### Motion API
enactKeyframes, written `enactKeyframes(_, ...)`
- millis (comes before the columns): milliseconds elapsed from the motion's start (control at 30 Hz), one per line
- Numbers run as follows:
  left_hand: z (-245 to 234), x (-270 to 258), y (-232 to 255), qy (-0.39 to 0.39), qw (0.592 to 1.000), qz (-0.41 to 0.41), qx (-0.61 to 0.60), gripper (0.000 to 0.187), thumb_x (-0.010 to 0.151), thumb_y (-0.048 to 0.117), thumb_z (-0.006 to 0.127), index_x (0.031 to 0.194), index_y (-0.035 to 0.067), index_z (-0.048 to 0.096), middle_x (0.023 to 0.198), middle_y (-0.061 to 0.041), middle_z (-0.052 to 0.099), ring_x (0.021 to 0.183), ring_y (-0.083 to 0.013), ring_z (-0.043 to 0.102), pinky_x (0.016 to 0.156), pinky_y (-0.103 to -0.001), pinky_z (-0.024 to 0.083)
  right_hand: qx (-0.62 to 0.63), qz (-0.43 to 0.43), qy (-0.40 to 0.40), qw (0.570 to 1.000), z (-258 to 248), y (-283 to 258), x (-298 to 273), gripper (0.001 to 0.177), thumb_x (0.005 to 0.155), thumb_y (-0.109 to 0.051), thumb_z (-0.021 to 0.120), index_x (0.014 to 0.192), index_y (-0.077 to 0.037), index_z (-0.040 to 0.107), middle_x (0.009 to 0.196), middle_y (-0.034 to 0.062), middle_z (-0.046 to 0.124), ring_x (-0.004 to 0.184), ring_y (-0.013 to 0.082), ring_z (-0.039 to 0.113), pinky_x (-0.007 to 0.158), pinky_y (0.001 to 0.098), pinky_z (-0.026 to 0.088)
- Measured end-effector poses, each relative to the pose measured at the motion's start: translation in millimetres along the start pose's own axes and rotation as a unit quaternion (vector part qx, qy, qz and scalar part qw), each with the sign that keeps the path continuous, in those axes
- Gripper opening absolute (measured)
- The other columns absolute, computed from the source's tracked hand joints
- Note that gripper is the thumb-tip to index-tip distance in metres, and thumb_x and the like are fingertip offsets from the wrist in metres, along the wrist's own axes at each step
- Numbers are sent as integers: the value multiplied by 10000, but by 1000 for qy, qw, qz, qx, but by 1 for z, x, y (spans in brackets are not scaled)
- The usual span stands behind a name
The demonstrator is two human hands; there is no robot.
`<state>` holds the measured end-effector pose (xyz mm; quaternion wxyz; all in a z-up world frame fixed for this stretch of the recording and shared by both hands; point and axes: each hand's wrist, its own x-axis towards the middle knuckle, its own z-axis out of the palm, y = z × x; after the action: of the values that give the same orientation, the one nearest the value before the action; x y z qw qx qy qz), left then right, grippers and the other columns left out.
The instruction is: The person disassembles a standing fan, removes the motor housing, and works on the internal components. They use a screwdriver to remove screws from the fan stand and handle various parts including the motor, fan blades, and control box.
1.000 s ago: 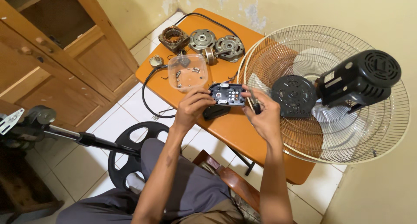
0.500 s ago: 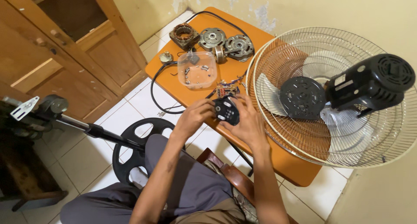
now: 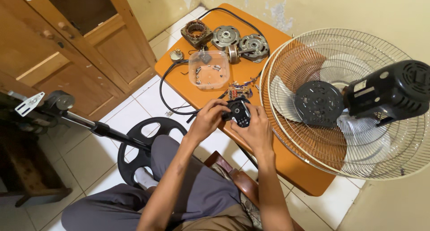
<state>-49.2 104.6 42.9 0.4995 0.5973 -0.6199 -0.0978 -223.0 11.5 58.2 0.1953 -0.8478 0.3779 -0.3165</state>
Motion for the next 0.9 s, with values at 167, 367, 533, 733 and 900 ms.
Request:
enactKeyframes(167,1,0,1,-56,995,-75,-23,387,866,-42,654,1239,60,630,1305,-131,630,1139,-308,679,880,-363,581,5,13,-8,1000,1,1,2,673,665,-368,908,1193,-32,663,1100,177,643,895,386,699,730,474,568)
enactKeyframes(367,1,9,0,-51,998,-4,28,882,724,137,829,1467,20,366,1374,-240,542,1287,-409,532,1063,-452,444,22,21,1,1000,6,9,2,674,699,-311,890,1223,22,629,1121,217,614,894,384,702,726,455,592)
enactKeyframes(533,6,17,-7,-94,989,-41,105,844,756,174,845,1479,73,421,1317,-203,595,1251,-401,554,1067,-459,446,65,17,20,998,9,11,0,644,699,-273,901,1200,30,633,1088,218,604,904,384,687,761,451,593)
enactKeyframes(733,1,18,-17,-83,985,-47,142,784,768,192,847,1443,78,464,1291,-204,605,1211,-399,570,1019,-464,468,83,1,36,996,14,16,1,654,690,-257,906,1206,32,629,1057,198,594,909,361,680,768,434,594)
enactKeyframes(900,6,18,-12,-62,985,-28,157,690,775,177,845,1387,75,542,1258,-183,624,1203,-396,580,1020,-461,481,86,28,40,995,14,13,1,623,720,-296,904,1193,14,641,1068,180,606,900,320,688,761,424,602)
